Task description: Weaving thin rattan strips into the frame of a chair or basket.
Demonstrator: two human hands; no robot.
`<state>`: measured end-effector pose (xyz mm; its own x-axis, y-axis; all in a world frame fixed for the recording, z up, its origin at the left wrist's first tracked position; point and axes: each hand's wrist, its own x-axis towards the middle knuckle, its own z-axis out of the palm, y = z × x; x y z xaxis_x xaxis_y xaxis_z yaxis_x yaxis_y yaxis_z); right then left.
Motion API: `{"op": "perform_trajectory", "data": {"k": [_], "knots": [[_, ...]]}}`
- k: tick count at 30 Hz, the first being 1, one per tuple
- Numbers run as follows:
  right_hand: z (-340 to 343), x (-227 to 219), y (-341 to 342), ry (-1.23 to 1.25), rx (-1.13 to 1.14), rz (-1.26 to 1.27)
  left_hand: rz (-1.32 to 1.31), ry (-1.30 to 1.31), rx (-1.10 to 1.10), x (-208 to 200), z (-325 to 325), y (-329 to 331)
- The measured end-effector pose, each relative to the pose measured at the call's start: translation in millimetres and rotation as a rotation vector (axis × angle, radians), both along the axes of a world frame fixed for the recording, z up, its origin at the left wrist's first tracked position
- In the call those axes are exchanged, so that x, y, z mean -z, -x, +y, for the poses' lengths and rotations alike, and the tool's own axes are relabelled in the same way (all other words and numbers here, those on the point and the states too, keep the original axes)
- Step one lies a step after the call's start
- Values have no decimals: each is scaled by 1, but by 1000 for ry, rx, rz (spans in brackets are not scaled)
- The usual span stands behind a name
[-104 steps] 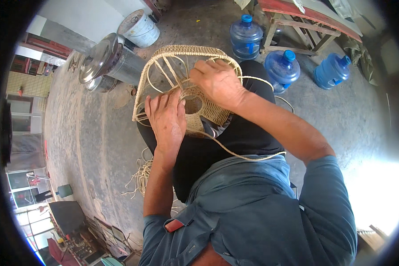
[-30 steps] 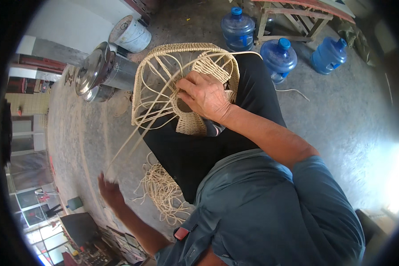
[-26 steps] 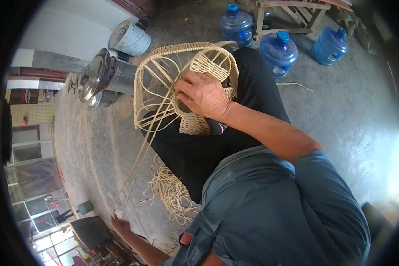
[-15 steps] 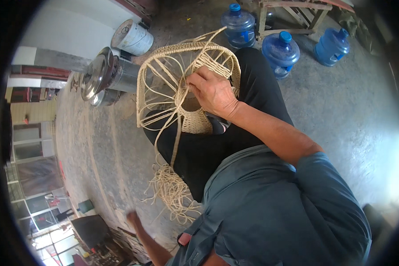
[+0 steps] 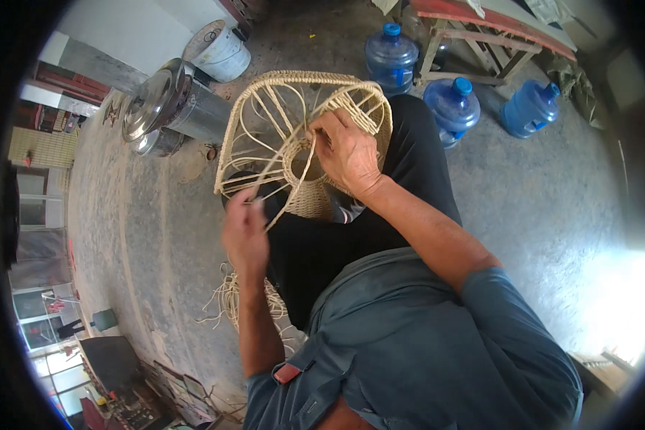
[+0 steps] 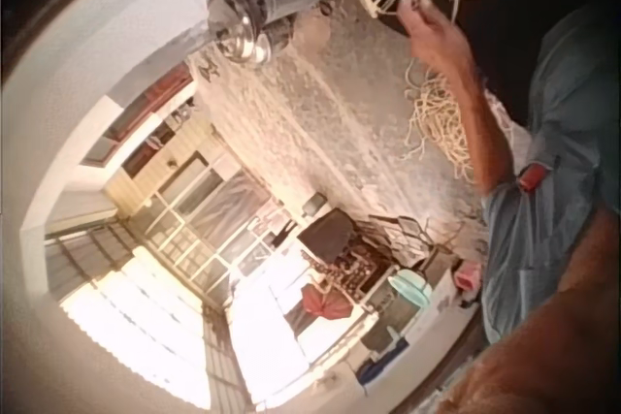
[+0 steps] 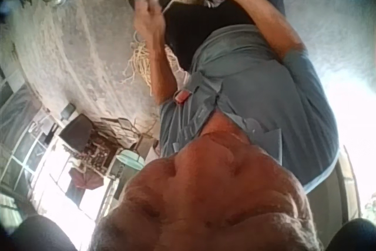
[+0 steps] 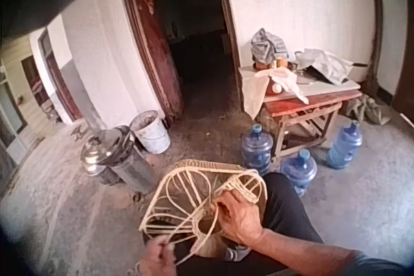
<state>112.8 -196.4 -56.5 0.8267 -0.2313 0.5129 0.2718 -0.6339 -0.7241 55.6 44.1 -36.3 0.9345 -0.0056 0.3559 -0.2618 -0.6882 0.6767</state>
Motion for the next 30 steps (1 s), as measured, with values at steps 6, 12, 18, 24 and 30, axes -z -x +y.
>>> {"op": "perform_trajectory", "data": {"k": [6,12,18,24,30], "knots": [[-1,-4,-2,15,20,-14,313,109,-769,69,326,128],[-5,0,-2,-110,11,6,868,-1308,-992,36,562,377],[2,-5,-3,-122,10,47,532,-745,-635,85,409,279],[2,-7,-4,-99,43,121,-65,-432,120,-27,18,78],[3,-7,-4,-149,76,158,508,586,116,-37,-13,34]]}}
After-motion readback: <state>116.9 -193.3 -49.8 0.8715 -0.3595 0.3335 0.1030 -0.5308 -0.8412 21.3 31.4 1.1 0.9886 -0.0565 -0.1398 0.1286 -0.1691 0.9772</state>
